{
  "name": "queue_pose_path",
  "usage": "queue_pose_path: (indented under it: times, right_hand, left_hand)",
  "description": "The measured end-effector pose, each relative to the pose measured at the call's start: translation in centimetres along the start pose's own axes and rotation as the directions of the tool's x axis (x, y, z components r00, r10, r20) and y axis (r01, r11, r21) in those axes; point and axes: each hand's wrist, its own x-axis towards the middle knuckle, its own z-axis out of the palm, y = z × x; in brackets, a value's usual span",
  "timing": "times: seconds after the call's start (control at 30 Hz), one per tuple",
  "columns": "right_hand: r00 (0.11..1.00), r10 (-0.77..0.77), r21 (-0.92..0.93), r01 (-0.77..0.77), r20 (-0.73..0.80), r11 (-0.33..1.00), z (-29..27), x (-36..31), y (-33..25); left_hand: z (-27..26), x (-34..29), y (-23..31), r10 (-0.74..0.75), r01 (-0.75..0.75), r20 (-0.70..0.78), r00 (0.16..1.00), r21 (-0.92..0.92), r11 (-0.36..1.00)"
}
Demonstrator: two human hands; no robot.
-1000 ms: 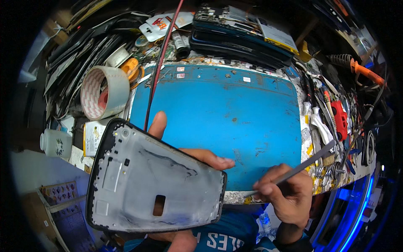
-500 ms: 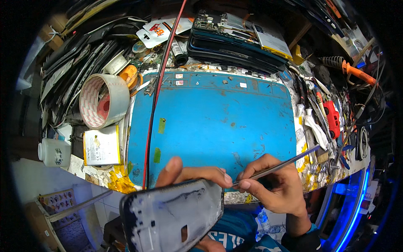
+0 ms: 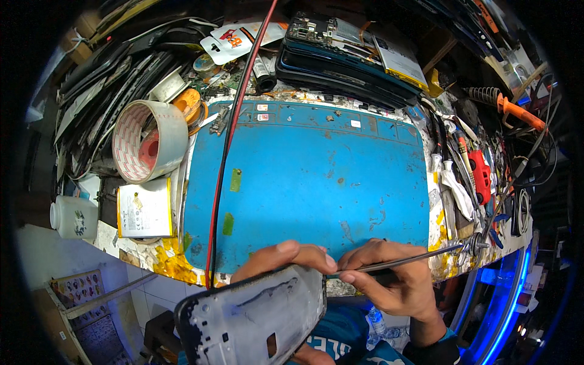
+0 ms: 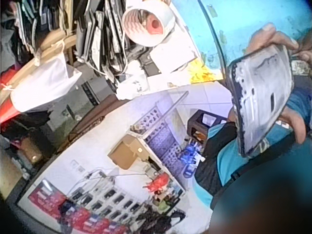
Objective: The person scrapes adhesive residue from the inner surface of a smartphone back cover using a metal prying tool, then wipes the surface with a cloth. The person rotates the cover to access different edges and continues scraping and wiping until the surface appears clean.
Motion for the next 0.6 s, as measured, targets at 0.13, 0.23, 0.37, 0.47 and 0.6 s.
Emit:
queue_pose_path:
  times: [0.13,0.23,0.37,0.47,0.6]
  right_hand:
    - [1.0,0.008,-0.037,-0.008,-0.01,0.999,-0.1,0.1,-0.1]
    - [1.0,0.004,-0.043,-0.004,0.011,0.999,-0.1,0.3,-0.3]
    - [0.999,-0.038,-0.1,0.035,-0.033,0.994,0.0,0.6,-0.5]
    - [0.999,-0.038,-0.14,0.038,0.005,0.989,-0.1,0.8,-0.6]
    - [0.999,-0.037,-0.153,0.033,-0.021,0.988,-0.1,1.0,-0.7]
  left_hand:
    - [-0.6,0.1,-0.7,0.015,-0.015,0.054,0.998,-0.002,1.0]
    - [-2.0,0.4,-1.4,0.033,-0.025,0.15,0.988,-0.053,0.998]
    - [-2.8,0.5,-1.0,0.028,-0.055,0.233,0.972,0.111,0.992]
    - [-2.5,0.6,-0.7,0.042,-0.073,0.235,0.971,0.126,0.989]
    - [-1.7,0.7,-1.0,0.083,-0.095,0.17,0.982,0.061,0.994]
